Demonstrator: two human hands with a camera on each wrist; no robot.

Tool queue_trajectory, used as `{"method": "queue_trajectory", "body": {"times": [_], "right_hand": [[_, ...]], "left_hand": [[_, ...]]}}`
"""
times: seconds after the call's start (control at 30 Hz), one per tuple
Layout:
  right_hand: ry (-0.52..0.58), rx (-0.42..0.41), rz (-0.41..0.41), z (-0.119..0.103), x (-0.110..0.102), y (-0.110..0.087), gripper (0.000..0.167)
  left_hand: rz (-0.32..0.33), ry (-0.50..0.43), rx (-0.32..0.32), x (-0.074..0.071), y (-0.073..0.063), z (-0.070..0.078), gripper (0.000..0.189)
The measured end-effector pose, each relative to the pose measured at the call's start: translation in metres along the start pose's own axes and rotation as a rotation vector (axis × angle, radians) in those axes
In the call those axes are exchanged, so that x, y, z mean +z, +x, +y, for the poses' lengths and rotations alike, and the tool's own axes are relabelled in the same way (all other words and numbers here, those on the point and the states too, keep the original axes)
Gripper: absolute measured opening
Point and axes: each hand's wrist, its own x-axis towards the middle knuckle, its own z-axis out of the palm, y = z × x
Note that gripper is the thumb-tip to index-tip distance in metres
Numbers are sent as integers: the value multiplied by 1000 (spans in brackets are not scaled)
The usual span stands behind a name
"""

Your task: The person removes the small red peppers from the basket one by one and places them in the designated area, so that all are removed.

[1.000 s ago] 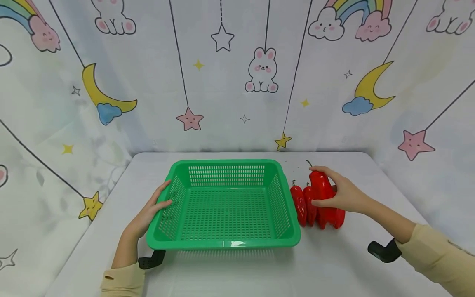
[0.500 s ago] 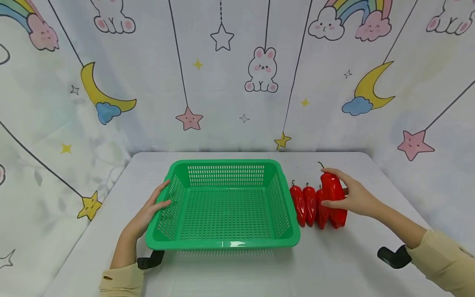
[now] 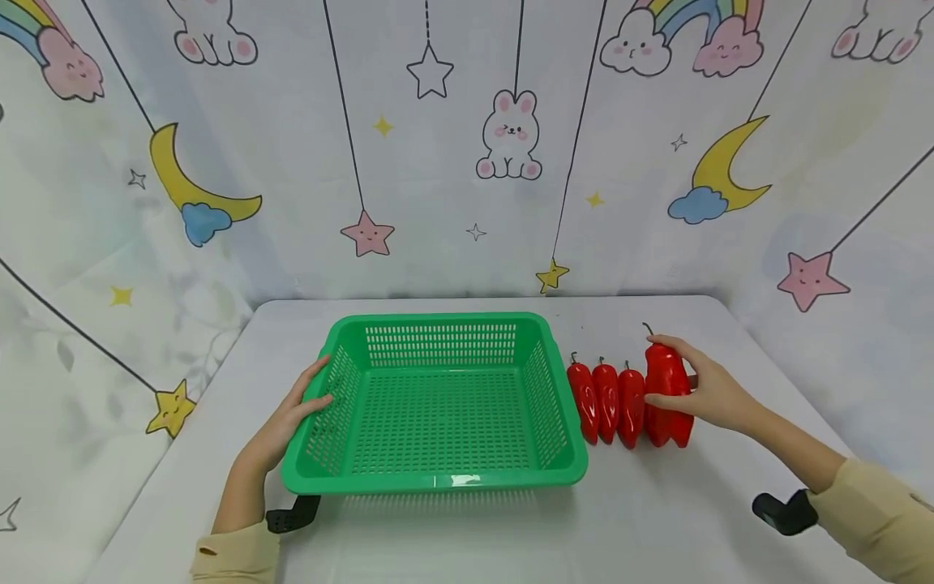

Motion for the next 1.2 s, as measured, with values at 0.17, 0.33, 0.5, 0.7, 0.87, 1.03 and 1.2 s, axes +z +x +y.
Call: {"method": "queue_trajectory", "body": {"times": [0.17, 0.33, 0.5, 0.7, 0.87, 1.03, 1.2], "right_hand": [[-15, 6, 16, 12, -2, -1, 86], [-19, 9, 21, 20, -3, -3, 86], [-31, 18, 26, 30, -1, -3, 86], [-39, 58, 4, 46, 3, -2, 87], [-37, 94, -17, 59, 5, -1, 87], [-10, 116, -40, 68, 9, -1, 86], [3, 133, -48, 73, 12, -2, 87]], "left_hand": [[0, -5, 3, 0, 1, 0, 62], [-4, -12, 3, 0, 0, -1, 63], [-5, -12, 5, 0, 0, -1, 63], [-1, 0, 5, -1, 0, -1, 62], [-3, -8, -4, 0, 0, -1, 62], [-5, -9, -4, 0, 0, -1, 62], [-7, -11, -2, 0, 0, 0, 63]]}}
